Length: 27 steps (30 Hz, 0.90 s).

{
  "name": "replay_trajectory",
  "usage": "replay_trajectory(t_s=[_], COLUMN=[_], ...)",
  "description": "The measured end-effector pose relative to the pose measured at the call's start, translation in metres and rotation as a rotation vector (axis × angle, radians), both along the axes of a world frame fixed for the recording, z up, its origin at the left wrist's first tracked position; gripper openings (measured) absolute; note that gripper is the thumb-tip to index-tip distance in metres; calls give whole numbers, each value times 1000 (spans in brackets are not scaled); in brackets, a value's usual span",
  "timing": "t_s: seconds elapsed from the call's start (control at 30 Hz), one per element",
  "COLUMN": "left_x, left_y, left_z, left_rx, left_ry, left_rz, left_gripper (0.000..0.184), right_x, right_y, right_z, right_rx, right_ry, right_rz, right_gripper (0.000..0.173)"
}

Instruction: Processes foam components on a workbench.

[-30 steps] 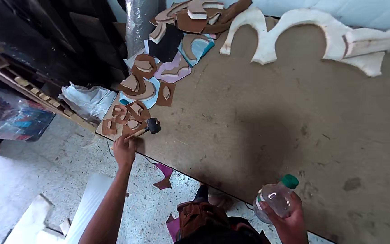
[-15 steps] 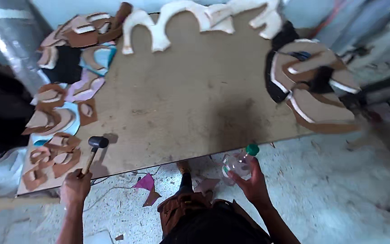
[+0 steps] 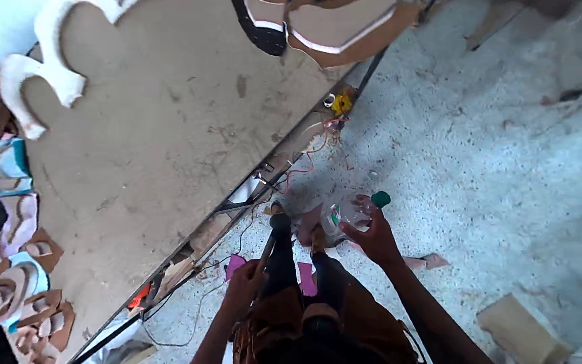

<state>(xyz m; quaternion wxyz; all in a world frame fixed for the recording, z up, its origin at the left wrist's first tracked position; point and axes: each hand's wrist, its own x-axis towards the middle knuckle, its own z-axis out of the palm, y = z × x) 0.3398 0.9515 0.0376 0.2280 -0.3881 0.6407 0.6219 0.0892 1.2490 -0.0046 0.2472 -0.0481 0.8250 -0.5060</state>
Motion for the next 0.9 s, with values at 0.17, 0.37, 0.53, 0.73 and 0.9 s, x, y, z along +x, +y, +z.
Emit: replay_trajectory(t_s=[0.17, 0.37, 0.53, 0.73, 0.9], left_x=[-80, -212, -322, -314, -298], left_y=[29, -13, -83, -113, -125], left_z=[-98, -237, -342, -400, -409], left_rx=[-24, -241, -324, -424, -514], left_ry=[-104, -56, 139, 124, 178], left_rz=[136, 252, 412, 356, 333], left_gripper=[36, 27, 32, 40, 35], right_x=[5, -10, -43, -119, -186], right_y=[-15, -62, -102, -184, -268], right_z=[-56, -134, -190, -238, -320], right_rx=[14, 13, -46, -103, 11], right_ry=[-149, -106, -121, 105, 342], right_rz=[-74, -42, -113, -115, 8], right_gripper=[90, 84, 84, 85, 82])
